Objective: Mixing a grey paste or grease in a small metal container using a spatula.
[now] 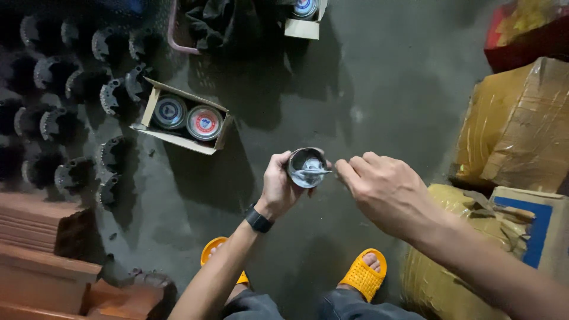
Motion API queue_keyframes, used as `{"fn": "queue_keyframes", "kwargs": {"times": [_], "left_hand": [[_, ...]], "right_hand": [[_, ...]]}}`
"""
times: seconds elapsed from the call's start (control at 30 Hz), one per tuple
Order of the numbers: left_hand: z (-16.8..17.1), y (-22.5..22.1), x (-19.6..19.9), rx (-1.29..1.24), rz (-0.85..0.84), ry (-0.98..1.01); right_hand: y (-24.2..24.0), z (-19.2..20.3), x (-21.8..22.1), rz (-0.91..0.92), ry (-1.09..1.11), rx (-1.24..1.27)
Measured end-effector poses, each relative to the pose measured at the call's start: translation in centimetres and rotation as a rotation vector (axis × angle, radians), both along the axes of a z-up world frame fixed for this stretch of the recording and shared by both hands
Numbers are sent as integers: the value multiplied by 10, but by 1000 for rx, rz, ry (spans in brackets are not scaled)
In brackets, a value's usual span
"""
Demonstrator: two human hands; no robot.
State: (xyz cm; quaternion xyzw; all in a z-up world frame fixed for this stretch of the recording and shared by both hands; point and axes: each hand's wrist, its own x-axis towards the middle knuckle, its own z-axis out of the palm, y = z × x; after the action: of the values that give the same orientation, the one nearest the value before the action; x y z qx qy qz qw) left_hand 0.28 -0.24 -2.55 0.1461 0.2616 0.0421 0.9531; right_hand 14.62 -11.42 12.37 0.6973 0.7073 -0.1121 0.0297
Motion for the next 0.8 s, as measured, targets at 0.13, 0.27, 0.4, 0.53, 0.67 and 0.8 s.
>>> {"fn": "queue_keyframes", "kwargs": {"times": [0.13,0.27,0.4,0.53,0.67,0.8], "left_hand": [[-39,-21,-7,320,-44,10],[-46,-35,3,265,102,-159],[-12,-24,1,1013,204,17],[-17,-20,3,1471,310,5],[-30,-32,16,838,311,7],[-41,-30,12,581,135,-52]], "right_hand": [[5,2,-5,73,-112,-91],[2,-16,-12,102,-266,-160],[-11,-38,-15,-199,-156,-155],[-3,-52,-9,-636,318,-385],[7,-32,-10,-717,683,-379],[14,-18,-6,-340,125,-202]]}}
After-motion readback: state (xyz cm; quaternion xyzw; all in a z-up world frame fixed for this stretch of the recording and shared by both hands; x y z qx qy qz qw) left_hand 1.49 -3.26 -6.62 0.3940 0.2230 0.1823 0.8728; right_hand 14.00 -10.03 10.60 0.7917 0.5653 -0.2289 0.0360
